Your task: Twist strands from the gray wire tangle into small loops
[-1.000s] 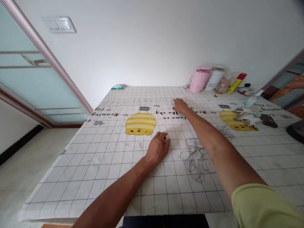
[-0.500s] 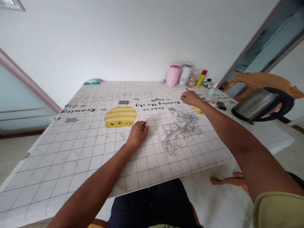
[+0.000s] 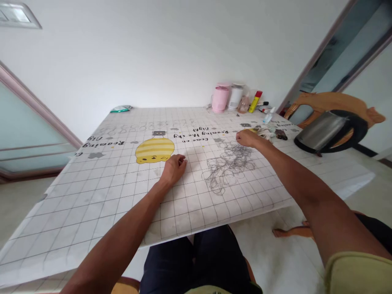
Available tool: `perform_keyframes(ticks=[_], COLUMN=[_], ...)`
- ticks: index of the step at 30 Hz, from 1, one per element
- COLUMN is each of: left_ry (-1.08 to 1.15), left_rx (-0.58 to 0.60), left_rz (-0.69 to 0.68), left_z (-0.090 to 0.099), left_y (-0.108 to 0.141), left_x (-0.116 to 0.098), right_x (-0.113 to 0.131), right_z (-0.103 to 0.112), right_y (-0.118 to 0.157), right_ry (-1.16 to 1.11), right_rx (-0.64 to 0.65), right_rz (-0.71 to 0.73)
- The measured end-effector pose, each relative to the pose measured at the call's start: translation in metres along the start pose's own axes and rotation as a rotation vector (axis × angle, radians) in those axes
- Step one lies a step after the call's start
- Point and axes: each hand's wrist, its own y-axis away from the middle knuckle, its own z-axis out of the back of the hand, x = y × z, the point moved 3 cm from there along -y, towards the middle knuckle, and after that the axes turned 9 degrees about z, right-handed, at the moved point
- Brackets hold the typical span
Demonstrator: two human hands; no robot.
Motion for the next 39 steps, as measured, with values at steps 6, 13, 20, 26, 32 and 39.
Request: perform_keyframes(ticks=[6,13,20,26,32,39], left_ry=[0.0,0.01,0.012,0.006,0.038,0.276], left_rx=[-0.002,0.014,0.017,0.021,0.003,0.137], left_rz=[0.012,0.014,0.014,0.01,-0.021,-0.131], left_z=[0.0,0.003,0.003,0.002,0.003,-0.001], left_y=[-0.001,0.0,0.001,0.0,0.002,0.009], left_x=[0.0,-0.001,-0.003,-0.002,-0.004,-0.018], right_x=[0.051,0.121,0.135,0.113,0.114,0.141], right_z=[-0.003,-0.008,-0.013,-0.001,0.014,0.006], right_y=[-0.003,0.009,0.022,0.024,0.034,0.027], right_ry=[-0.059,-0.16,-0.081,-0.318,-0.48,-0.535], right_rx=[-0.015,0.244,0.268,0.222,0.176,0.125], right_rz=[0.216,0.439,0.483,0.514,0.468,0.546])
